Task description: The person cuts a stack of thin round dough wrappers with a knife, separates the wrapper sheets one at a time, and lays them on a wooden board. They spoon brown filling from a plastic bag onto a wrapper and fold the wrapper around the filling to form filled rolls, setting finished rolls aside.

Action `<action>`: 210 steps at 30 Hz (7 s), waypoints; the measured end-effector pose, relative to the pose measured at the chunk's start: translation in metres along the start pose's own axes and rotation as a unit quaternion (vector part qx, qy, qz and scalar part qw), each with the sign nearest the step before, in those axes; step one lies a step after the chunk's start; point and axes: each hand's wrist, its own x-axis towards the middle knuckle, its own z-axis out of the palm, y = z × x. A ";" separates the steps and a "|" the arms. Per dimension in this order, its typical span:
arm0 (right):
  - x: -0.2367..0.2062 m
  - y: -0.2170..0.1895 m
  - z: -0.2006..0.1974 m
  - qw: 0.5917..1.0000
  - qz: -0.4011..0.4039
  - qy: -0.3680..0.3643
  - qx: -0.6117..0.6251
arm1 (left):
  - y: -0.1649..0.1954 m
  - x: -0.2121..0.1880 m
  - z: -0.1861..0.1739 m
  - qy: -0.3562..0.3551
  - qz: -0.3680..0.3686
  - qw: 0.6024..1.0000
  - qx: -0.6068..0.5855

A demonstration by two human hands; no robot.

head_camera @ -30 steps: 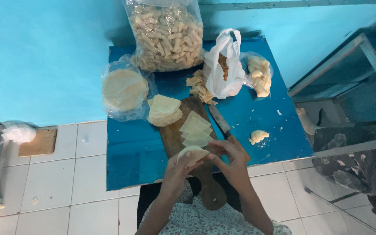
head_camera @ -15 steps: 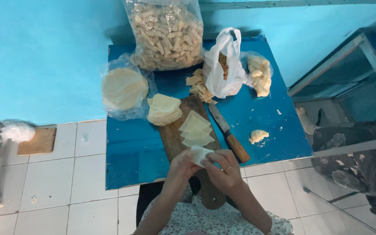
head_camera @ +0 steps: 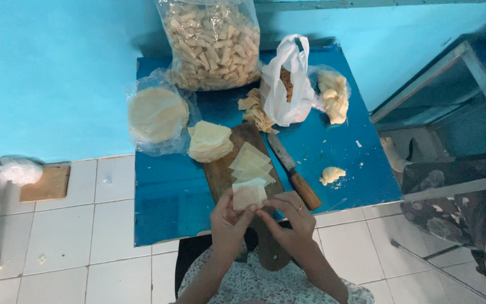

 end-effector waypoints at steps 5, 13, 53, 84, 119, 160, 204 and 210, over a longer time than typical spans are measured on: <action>-0.003 0.001 0.002 0.999 0.039 0.009 -0.003 | -0.002 -0.006 0.005 0.026 0.008 0.999 0.029; -0.013 0.005 0.009 0.989 0.142 0.017 0.036 | -0.006 -0.016 0.016 0.051 0.051 0.977 0.202; 0.012 0.030 -0.009 0.993 -0.080 -0.083 0.010 | -0.012 -0.010 0.002 0.028 -0.033 0.989 0.141; 0.056 0.038 0.022 0.955 0.204 -0.174 -0.130 | 0.028 0.047 -0.002 -0.042 -0.015 0.773 0.633; 0.252 0.093 -0.045 0.929 0.353 -0.099 0.043 | 0.118 0.249 0.096 -0.046 0.069 0.849 0.522; 0.201 0.135 -0.025 0.961 -0.091 -0.034 -0.259 | 0.040 0.068 -0.026 -0.247 0.218 0.694 0.640; -0.010 0.106 -0.081 0.920 0.126 0.020 -0.371 | -0.023 0.024 -0.026 -0.039 0.244 0.700 0.670; -0.031 0.115 -0.086 0.897 0.115 -0.044 -0.425 | -0.025 0.023 -0.025 -0.032 0.245 0.697 0.673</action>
